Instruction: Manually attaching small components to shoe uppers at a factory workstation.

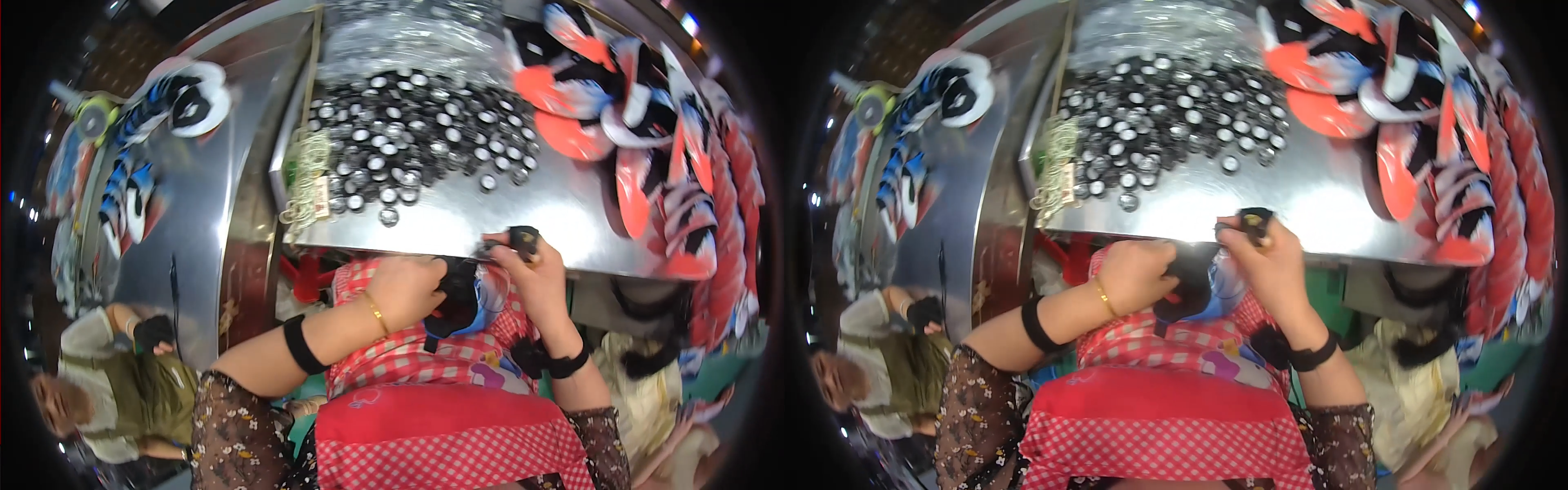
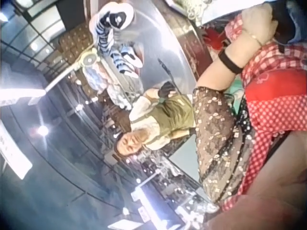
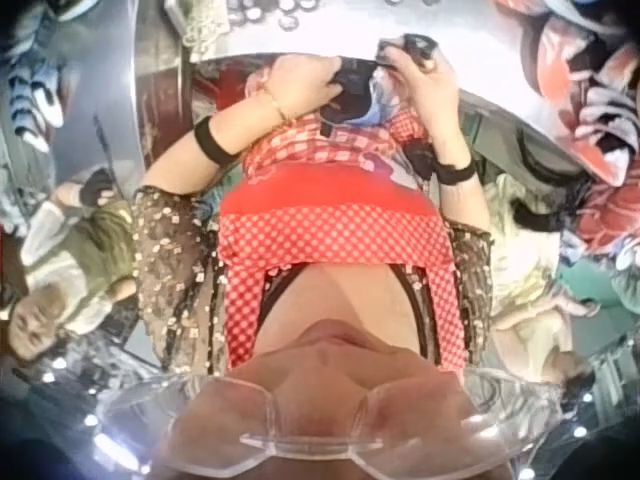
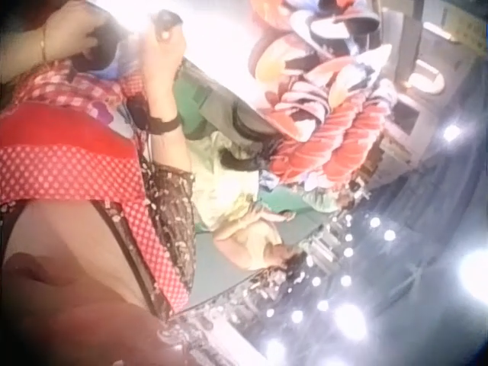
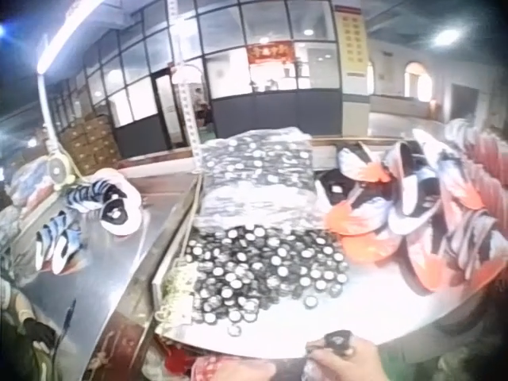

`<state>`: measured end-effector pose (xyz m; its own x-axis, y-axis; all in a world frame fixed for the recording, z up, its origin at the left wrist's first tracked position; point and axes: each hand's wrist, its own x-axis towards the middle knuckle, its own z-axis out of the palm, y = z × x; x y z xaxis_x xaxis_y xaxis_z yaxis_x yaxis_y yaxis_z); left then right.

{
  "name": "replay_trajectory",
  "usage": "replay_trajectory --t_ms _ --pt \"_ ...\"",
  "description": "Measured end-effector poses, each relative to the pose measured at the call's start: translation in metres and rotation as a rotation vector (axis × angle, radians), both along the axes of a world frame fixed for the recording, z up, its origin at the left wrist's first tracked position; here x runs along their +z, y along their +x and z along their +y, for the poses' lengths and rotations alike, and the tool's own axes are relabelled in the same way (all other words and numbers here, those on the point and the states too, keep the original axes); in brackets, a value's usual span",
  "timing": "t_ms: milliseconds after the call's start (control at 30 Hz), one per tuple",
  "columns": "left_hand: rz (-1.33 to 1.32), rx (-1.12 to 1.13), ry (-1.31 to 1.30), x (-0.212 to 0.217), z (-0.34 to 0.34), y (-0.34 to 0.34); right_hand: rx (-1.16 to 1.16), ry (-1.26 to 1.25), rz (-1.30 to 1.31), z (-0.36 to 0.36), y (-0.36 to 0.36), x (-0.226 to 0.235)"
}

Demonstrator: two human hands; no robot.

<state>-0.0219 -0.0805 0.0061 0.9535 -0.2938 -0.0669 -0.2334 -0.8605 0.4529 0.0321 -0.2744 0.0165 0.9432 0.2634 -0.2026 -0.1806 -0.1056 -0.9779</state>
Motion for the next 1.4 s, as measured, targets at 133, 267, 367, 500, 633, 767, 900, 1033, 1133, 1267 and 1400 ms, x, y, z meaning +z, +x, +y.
replay_trajectory --t_ms 133,267,367,500,633,767,900,1033,1133,1267,1400 --pt "-0.321 -0.002 -0.102 0.009 -0.008 -0.003 0.209 -0.105 -0.056 -0.008 -0.004 0.005" --pt "-0.382 -0.057 -0.127 0.014 -0.014 -0.006 0.348 -0.212 -0.119 -0.018 0.001 0.004" --pt "-0.549 -0.205 -0.116 0.021 -0.022 -0.008 0.318 -0.316 -0.106 -0.016 -0.007 0.011" --pt "-0.385 -0.091 -0.179 0.034 -0.027 -0.008 0.260 -0.226 0.077 -0.018 -0.008 0.014" --pt "-0.424 -0.041 -0.222 0.032 -0.024 -0.004 0.229 -0.037 -0.045 -0.020 -0.012 0.020" --pt "-0.561 -0.209 -0.169 0.029 -0.028 0.000 0.132 -0.227 -0.159 -0.021 -0.023 0.002" --pt "-0.382 -0.071 -0.115 0.038 -0.030 -0.005 0.106 -0.074 -0.070 -0.025 -0.023 0.007" --pt "-0.454 -0.156 -0.144 0.040 -0.028 0.000 0.085 0.004 0.001 -0.023 -0.027 0.008" --pt "-0.622 -0.297 -0.112 0.032 -0.029 0.000 0.057 -0.293 -0.147 -0.018 -0.028 0.007" --pt "-0.427 -0.085 -0.147 0.041 -0.026 0.003 0.180 -0.206 -0.126 -0.027 -0.021 0.023" --pt "-0.339 -0.179 -0.178 0.047 -0.025 0.005 0.328 -0.640 -0.583 -0.031 -0.036 0.033"
